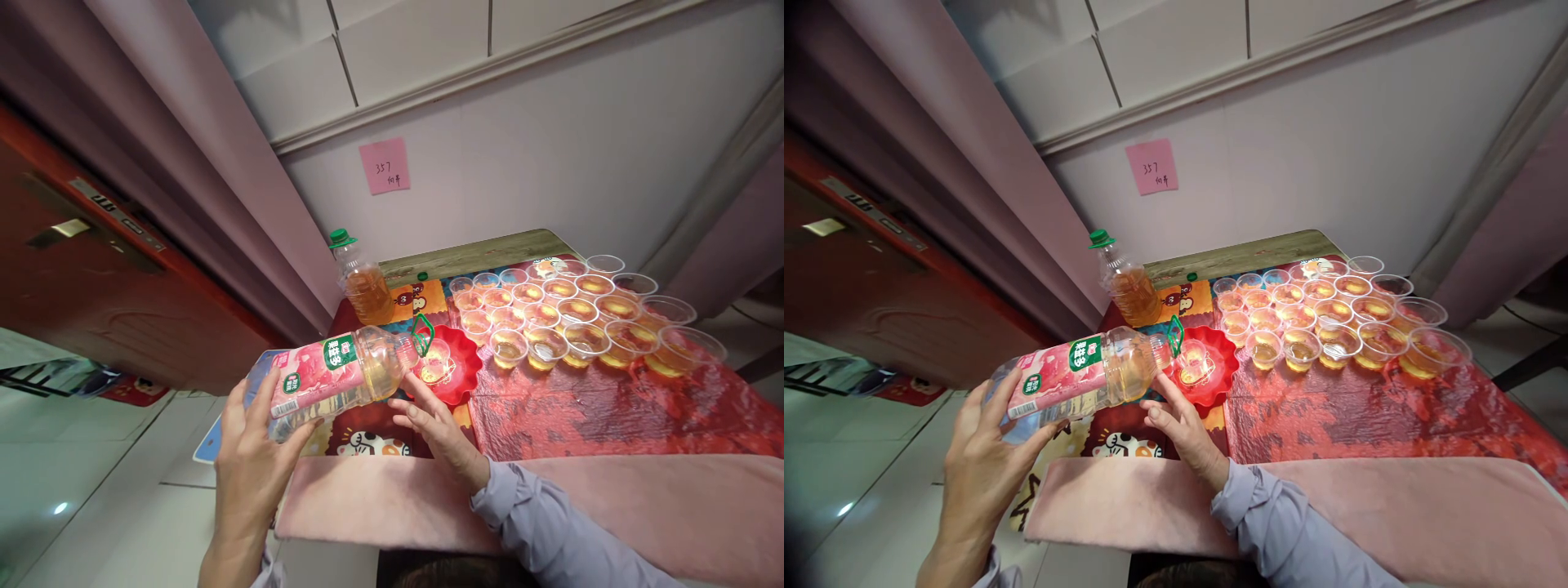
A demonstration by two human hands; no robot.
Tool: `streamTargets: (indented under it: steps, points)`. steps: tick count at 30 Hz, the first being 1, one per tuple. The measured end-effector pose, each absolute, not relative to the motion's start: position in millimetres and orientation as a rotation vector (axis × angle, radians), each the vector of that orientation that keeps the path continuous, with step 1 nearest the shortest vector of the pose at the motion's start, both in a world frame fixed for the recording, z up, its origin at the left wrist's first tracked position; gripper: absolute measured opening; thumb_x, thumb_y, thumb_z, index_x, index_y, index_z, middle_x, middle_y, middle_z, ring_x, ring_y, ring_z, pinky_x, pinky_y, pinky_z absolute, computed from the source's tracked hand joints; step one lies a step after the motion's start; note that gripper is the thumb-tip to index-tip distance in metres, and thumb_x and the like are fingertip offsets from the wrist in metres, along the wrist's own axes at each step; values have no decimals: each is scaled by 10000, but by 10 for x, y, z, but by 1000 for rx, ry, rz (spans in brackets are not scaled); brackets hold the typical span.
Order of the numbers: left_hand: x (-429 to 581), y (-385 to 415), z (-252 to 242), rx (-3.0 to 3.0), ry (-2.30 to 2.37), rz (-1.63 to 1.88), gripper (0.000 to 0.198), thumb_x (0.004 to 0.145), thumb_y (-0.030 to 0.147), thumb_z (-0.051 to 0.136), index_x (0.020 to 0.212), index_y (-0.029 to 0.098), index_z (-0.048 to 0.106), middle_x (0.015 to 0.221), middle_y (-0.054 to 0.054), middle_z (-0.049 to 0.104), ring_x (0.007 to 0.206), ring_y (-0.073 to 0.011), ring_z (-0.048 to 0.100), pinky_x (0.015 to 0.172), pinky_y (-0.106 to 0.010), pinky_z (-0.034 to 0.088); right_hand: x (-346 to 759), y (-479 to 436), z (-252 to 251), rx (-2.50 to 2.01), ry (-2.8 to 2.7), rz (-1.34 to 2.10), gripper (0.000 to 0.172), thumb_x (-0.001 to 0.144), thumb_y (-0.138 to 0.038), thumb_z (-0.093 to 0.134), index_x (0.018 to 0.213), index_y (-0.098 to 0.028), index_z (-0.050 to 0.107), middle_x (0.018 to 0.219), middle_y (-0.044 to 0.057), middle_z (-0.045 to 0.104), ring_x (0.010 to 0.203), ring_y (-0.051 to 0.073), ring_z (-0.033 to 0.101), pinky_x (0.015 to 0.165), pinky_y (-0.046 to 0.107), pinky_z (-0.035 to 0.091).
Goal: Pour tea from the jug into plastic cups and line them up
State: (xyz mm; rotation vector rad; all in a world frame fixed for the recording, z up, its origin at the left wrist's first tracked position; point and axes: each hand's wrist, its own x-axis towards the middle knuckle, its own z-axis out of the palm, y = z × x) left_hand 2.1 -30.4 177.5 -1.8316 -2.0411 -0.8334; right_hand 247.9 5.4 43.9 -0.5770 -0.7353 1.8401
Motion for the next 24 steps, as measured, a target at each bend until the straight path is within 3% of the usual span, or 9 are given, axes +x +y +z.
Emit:
streamTargets:
  steps: [13, 24]
  points:
    - [50, -296, 1805, -1831, -2027, -817, 752, 934, 507, 783, 1608, 227, 605, 1707, -229, 470, 1548, -496, 508, 1302, -670, 374, 2481, 51, 450, -562, -724, 1846, 880, 866, -575, 923, 1648, -387, 566, 1769, 75, 473, 1417, 332, 650, 1189, 535, 540]
    - [25, -296, 1808, -1838, -2023, -811, 758, 925, 495, 783, 1624, 279, 585, 1714, -193, 468, 1547, -474, 514, 1300, -649, 386, 2443, 72, 368, -563, -727, 1831, 882, 871, -588, 915, 1650, -376, 562, 1765, 89, 477, 1382, 329, 678, 1152, 525, 561]
